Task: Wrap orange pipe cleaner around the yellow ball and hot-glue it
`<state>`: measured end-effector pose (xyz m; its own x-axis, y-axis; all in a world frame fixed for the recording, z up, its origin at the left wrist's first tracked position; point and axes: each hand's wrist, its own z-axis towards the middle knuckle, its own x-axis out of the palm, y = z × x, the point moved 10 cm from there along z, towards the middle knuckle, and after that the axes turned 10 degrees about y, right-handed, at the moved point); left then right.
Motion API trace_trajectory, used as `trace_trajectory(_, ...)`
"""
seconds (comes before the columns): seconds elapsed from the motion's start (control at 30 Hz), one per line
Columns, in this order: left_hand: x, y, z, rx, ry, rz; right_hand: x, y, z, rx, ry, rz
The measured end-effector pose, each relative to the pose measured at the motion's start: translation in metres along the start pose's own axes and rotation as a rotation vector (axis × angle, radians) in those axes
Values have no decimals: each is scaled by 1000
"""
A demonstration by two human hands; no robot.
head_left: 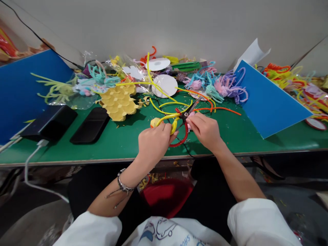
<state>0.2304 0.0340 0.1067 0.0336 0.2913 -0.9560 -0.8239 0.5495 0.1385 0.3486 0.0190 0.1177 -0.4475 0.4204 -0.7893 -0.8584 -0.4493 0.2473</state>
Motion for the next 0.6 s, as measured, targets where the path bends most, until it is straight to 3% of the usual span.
trace_trajectory(0.13,1,1,-1,-11,24,-26,-27,-1,-6,-20,-188,93)
trace_trajectory(0.23,1,1,-2,-3,23,-46,-41,-8,-9,38,-304,281)
trace_trajectory(0.33,3,0,-2,13,30,-29,-34,-22,-8,127,-329,694)
trace_trajectory(0.47,8,0,-3,31,36,-25,-11,-25,-4,182,-216,1145)
trace_trajectory(0.53,10,0,-3,35,26,-25,-10,-26,-5,211,-195,1100)
trace_trajectory(0.6,10,0,-4,38,6,-22,-22,-23,-7,187,-207,807)
